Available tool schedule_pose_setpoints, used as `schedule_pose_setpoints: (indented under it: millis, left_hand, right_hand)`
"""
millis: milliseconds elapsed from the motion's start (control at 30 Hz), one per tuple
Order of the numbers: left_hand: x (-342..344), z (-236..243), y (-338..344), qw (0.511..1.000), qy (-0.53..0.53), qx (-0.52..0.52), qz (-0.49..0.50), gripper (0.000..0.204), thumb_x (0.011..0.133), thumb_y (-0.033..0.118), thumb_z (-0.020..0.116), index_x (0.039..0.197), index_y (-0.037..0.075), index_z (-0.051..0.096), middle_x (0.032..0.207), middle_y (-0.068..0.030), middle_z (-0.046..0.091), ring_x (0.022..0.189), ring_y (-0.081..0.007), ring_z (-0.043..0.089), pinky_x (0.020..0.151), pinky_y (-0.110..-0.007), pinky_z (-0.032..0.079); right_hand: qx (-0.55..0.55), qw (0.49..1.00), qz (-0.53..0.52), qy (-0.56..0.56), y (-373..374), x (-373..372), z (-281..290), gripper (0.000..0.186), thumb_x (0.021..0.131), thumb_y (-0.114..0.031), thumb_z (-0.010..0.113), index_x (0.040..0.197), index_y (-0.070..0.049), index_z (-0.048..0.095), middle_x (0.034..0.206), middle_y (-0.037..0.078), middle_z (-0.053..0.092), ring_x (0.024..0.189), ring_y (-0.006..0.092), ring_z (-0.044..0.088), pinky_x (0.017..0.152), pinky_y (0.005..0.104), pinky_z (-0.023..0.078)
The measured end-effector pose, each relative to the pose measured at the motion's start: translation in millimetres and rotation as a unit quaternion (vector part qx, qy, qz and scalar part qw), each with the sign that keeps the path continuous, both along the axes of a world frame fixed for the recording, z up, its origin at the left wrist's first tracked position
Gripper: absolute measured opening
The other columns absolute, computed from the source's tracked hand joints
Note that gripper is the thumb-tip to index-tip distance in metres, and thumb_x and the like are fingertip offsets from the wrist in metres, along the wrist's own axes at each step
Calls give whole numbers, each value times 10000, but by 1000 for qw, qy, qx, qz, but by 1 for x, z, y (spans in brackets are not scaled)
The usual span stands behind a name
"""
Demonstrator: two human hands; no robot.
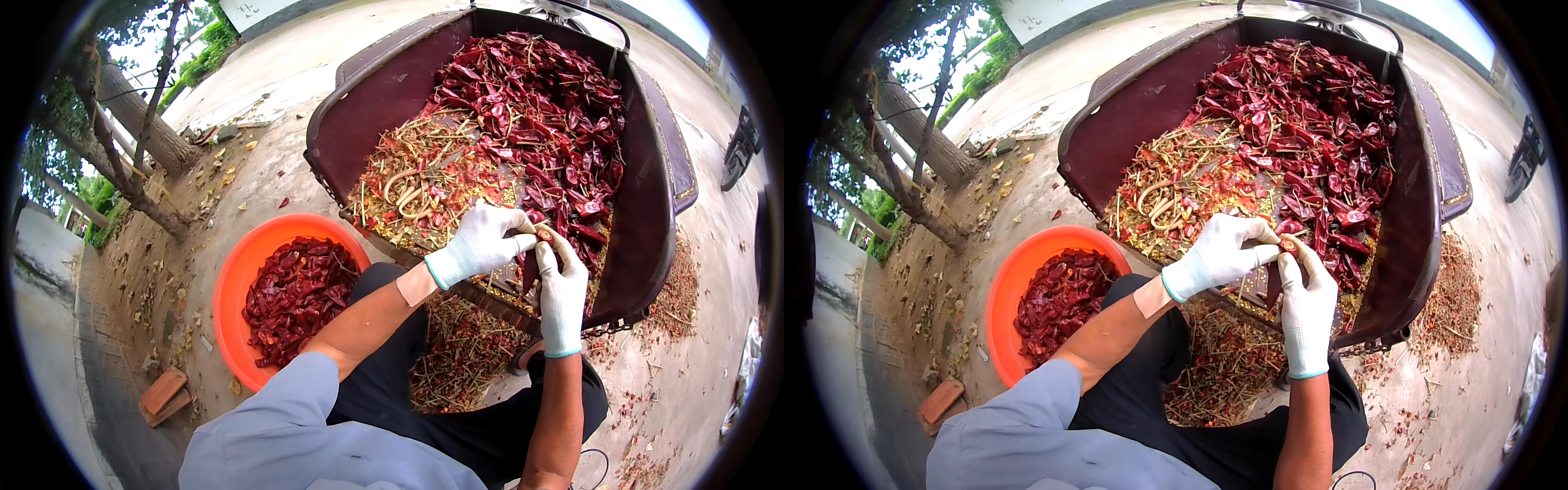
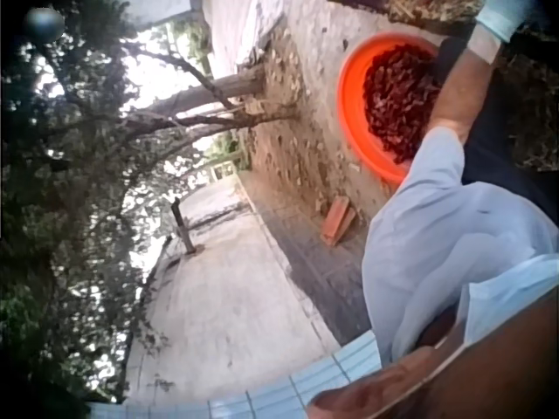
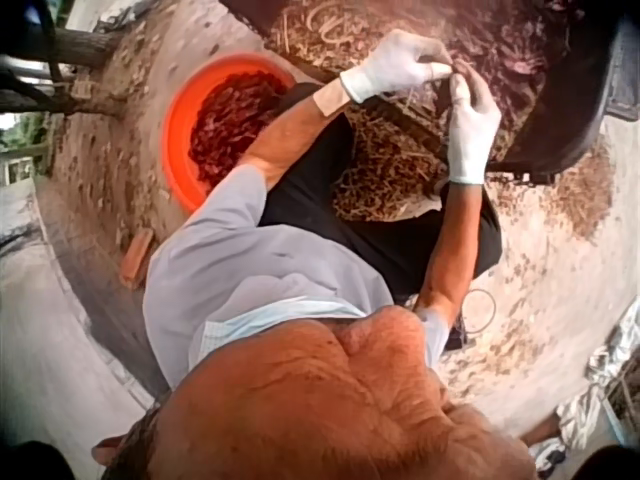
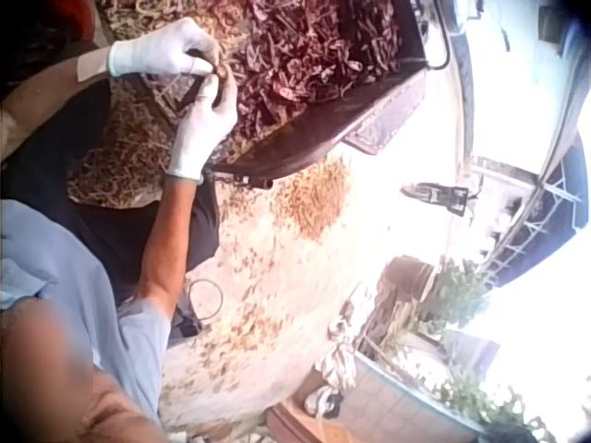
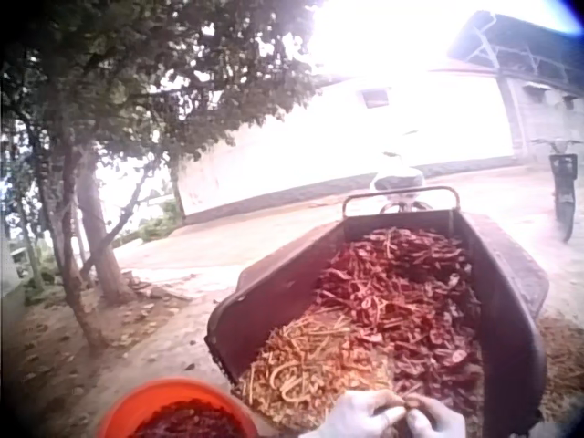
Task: The person breaks open dried peppers by hand and cuts them using scissors, separating the pepper skins into a plastic tub while the stems and seeds remain in a vehicle.
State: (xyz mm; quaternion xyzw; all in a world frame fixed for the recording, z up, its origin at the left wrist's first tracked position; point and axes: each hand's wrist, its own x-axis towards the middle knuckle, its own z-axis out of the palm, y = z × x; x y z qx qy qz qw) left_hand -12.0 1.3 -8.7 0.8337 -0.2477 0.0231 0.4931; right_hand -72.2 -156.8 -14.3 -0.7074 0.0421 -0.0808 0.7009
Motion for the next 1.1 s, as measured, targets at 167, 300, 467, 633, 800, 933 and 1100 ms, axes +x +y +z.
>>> schedule_pose_setpoints:
  millis: [167, 300, 467, 633, 800, 933, 1100]
  left_hand:
    - [-5, -12, 17, 997, -6, 58, 42, 237, 896, 279, 730, 966, 55, 755, 837, -80, 752, 747, -147, 719, 708, -295, 553]
    - [8, -16, 74, 970, -96, 144, 170, 222, 896, 330, 687, 988, 146, 771, 866, -61, 744, 779, -214, 719, 717, -347, 562]
    - [40, -11, 135, 874, -62, 403, 264, 418, 885, 428, 646, 1187, 146, 708, 1008, -105, 730, 966, -263, 703, 845, -410, 551]
    - [57, -20, 143, 815, -21, 536, 219, 452, 822, 436, 669, 1188, 172, 697, 1011, -115, 728, 986, -278, 696, 852, -427, 551]
    - [67, -12, 134, 820, 52, 527, 216, 465, 794, 369, 657, 1218, 181, 682, 1053, -125, 732, 1025, -282, 696, 862, -418, 552]
    - [71, -14, 145, 894, 83, 393, 199, 538, 778, 276, 696, 1285, 99, 660, 1083, -137, 736, 978, -230, 710, 859, -336, 539]
    - [60, -23, 163, 975, 182, -65, 113, 591, 829, 140, 735, 1361, -55, 567, 1064, -99, 715, 914, -107, 664, 753, -249, 520]
  right_hand:
    - [-8, 999, -36, -8, 3, 5, -4, 232, 991, -150, 636, 1149, 17, 669, 791, -1, 636, 475, 13, 422, 418, 211, 329]
    - [30, 999, -14, 33, 5, 1, 15, 175, 1013, -176, 606, 1093, -26, 651, 712, -47, 539, 447, 14, 395, 407, 216, 319]
    - [91, 995, 5, 48, -4, 2, 24, 173, 989, -112, 591, 1129, -34, 657, 732, -35, 582, 451, 17, 407, 397, 204, 296]
    - [80, 997, -5, -11, -5, 8, 18, 203, 978, -72, 578, 1145, -26, 683, 748, -40, 595, 469, 10, 412, 408, 200, 287]
    - [82, 997, -10, -11, -10, 9, 14, 218, 973, -59, 577, 1149, -27, 701, 751, -53, 601, 498, -5, 411, 429, 194, 287]
    - [95, 995, -10, -4, -11, 7, 20, 222, 985, -83, 587, 1168, -10, 690, 751, -60, 597, 517, -4, 420, 445, 194, 303]
    - [78, 997, -1, 3, -10, 8, 22, 226, 996, -119, 610, 1169, 6, 684, 789, -34, 620, 578, 0, 465, 497, 189, 350]
